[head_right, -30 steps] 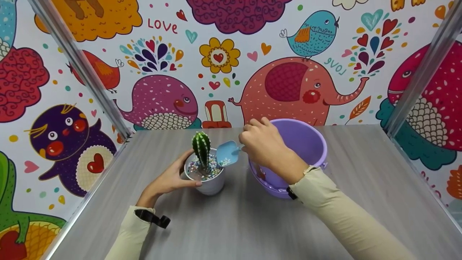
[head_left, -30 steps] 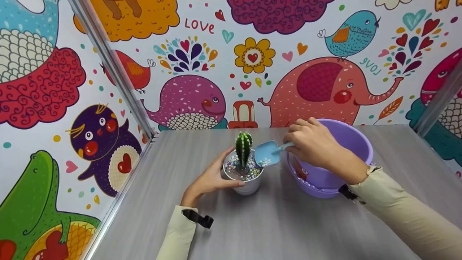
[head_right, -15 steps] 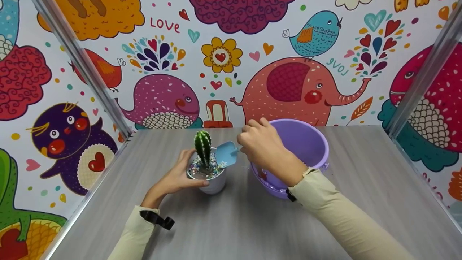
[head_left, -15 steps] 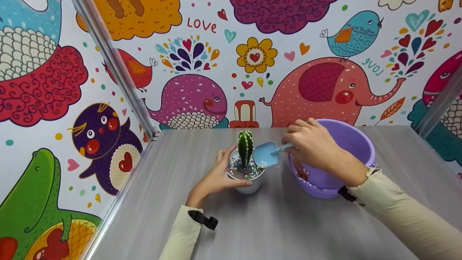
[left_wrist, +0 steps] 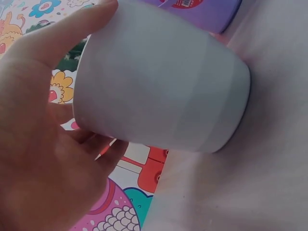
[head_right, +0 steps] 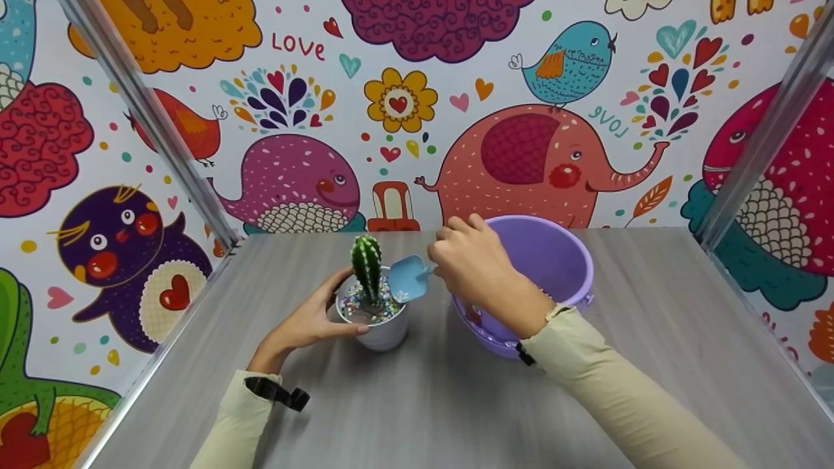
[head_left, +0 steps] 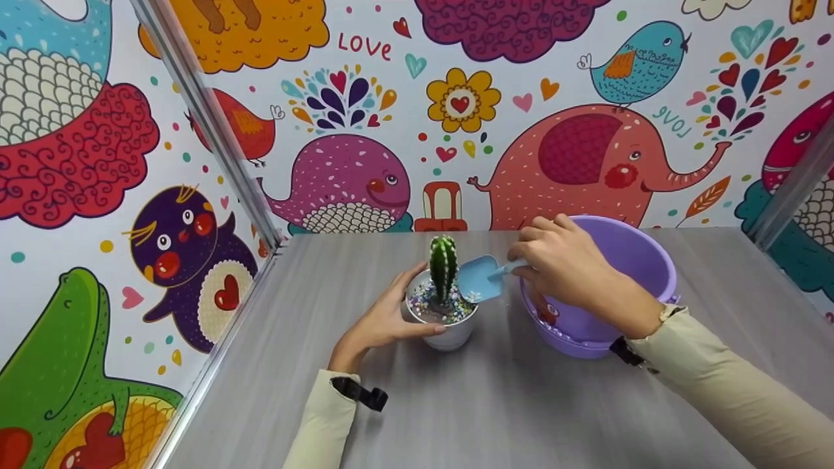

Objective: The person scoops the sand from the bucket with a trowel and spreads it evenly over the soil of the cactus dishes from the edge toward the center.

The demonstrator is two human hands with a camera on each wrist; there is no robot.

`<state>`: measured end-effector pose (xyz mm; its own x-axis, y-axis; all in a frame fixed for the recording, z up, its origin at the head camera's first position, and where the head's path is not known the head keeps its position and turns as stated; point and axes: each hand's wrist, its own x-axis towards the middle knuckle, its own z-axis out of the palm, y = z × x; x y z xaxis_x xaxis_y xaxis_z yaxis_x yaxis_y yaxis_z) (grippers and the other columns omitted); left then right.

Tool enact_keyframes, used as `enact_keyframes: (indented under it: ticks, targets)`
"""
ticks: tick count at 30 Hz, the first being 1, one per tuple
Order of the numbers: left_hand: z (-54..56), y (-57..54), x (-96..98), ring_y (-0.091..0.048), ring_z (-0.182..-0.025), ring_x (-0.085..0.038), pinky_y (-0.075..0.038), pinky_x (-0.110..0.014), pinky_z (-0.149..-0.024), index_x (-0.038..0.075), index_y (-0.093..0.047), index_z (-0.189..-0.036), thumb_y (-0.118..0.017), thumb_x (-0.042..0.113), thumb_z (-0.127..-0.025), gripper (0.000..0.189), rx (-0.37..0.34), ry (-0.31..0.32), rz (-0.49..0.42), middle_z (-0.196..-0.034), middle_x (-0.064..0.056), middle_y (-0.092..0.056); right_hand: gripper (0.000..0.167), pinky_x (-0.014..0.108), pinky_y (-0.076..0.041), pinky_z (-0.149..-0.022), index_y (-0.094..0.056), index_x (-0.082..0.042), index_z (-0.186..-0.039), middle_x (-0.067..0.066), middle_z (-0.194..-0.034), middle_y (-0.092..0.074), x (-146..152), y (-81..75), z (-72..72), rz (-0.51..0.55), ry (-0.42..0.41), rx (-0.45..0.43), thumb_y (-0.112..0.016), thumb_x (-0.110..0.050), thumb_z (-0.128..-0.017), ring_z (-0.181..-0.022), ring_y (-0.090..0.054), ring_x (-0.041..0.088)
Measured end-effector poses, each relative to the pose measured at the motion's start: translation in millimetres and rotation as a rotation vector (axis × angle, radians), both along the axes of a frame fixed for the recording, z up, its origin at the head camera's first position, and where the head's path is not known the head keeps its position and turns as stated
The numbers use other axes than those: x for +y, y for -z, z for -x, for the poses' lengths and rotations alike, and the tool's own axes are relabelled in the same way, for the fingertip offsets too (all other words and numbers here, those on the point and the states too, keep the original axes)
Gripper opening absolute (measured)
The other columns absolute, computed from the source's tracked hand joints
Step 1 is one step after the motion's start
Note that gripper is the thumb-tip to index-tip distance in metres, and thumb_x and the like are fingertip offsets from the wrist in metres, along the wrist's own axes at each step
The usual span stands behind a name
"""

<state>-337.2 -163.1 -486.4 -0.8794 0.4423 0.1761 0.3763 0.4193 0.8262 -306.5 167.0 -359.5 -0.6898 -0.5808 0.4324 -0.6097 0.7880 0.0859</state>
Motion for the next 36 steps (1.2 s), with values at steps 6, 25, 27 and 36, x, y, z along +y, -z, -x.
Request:
enact_keyframes:
  ticks: [6, 25, 27, 36]
  targets:
    - [0.6, 1.6, 2.2, -0.040, -0.158, -0.029, -0.033, -0.061, -0.129, 0.045, -0.030, -0.168, -0.102, 0.051, -0.069, 0.123, -0.002, -0.023, -0.010, -0.172, -0.003, -0.038, 0.030, 0.042, -0.046, -0.081, -0.086, -0.012, -0.106, 0.009, -0.103, -0.080, 0.1, 1.5, 0.2, 0.021, -0.004, 0.016, -0.098, -0.021, -0.080, -0.101, -0.064, 0.030]
    - [-1.0, 1.2, 6.4, -0.043, -0.155, -0.026, -0.035, -0.060, -0.129, 0.034, -0.032, -0.171, -0.100, 0.054, -0.070, 0.123, 0.052, -0.021, 0.025, -0.164, -0.001, -0.042, 0.024, 0.042, -0.039, -0.079, -0.085, -0.011, -0.105, 0.009, -0.097, -0.077, -1.0, 6.4, 2.6, 0.061, 0.039, 0.145, -0.095, -0.017, -0.084, -0.093, -0.058, 0.028]
    - [-0.7, 1.2, 6.4, -0.043, -0.154, -0.026, -0.036, -0.061, -0.128, 0.033, -0.031, -0.171, -0.100, 0.055, -0.070, 0.124, 0.049, -0.021, 0.024, -0.164, -0.001, -0.042, 0.024, 0.042, -0.039, -0.079, -0.085, -0.011, -0.105, 0.009, -0.097, -0.077, -1.0, 7.1, 2.8, 0.061, 0.037, 0.151, -0.095, -0.017, -0.084, -0.094, -0.058, 0.028]
    - [0.0, 1.2, 5.8, -0.042, -0.154, -0.026, -0.035, -0.060, -0.129, 0.037, -0.031, -0.170, -0.100, 0.054, -0.070, 0.123, 0.039, -0.022, 0.019, -0.164, -0.002, -0.041, 0.023, 0.043, -0.039, -0.080, -0.085, -0.011, -0.104, 0.009, -0.099, -0.076, -1.2, 6.9, 2.6, 0.066, 0.023, 0.163, -0.094, -0.016, -0.084, -0.096, -0.058, 0.029]
